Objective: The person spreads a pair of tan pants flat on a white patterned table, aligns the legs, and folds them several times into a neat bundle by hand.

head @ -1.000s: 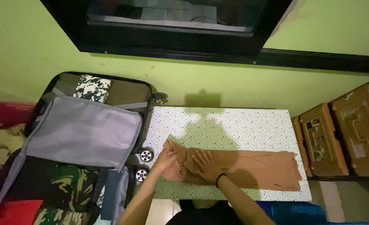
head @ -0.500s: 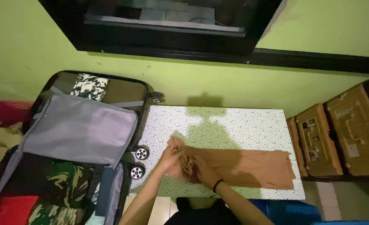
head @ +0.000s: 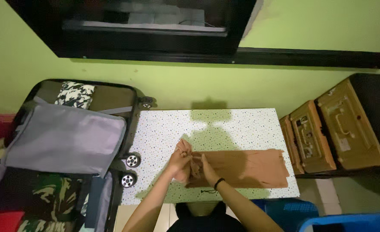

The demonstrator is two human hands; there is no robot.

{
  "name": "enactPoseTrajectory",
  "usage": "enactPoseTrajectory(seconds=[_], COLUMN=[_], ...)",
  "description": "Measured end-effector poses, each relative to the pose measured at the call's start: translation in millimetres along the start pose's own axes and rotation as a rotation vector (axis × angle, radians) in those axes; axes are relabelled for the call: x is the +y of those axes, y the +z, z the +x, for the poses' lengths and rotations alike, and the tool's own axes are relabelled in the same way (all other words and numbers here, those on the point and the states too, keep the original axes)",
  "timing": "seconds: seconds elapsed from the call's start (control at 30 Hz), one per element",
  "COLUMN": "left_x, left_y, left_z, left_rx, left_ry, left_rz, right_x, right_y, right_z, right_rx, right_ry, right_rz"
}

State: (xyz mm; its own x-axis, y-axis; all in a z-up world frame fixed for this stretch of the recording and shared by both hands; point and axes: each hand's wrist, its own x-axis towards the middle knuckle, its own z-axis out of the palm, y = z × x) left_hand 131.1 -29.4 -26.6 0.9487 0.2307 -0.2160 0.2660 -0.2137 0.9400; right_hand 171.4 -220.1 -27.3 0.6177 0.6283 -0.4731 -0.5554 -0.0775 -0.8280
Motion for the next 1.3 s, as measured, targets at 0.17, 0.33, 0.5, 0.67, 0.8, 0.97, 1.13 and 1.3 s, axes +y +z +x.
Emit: enactPoseTrajectory(seconds=[0.17,0.33,0.5,0.67,0.8,0.97,1.13,1.3], left_x=[3,4,36,93,87,44,65,86], left_y=[21,43,54,55,61,75,64,52], left_z=[14,24,19,-3,-5,-8,-29,-43], left_rx=[-0.05,-0.03,-0.143,-0.238,-0.31,-0.301,-0.08,-0.043], left_ry=[-0.185,-0.041,-0.15,-0.481,-0.357,-0.085,0.007,0.21], left_rz=[0.153,0.147,0.256,-0.098,-0.012,-0.425,0.253,0.745], right_x=[-33,-45,-35,-30,-20,-8,-10,-10], right_y=[-6,-12,-33,-55,-69,-84,-94,-97], right_z=[-25,-33,-29,-29,-30,-23,-24,-25], right_rx=[0.011,0.014,-0.094,-0.048,0.025,0.106,0.269,0.294], right_ry=[0.138,0.233,0.0,0.18,0.103,0.04,0.059,-0.146], right_rz=[-0.011,-0.046,0.003,-0.108,-0.236,-0.178,-0.473,-0.457])
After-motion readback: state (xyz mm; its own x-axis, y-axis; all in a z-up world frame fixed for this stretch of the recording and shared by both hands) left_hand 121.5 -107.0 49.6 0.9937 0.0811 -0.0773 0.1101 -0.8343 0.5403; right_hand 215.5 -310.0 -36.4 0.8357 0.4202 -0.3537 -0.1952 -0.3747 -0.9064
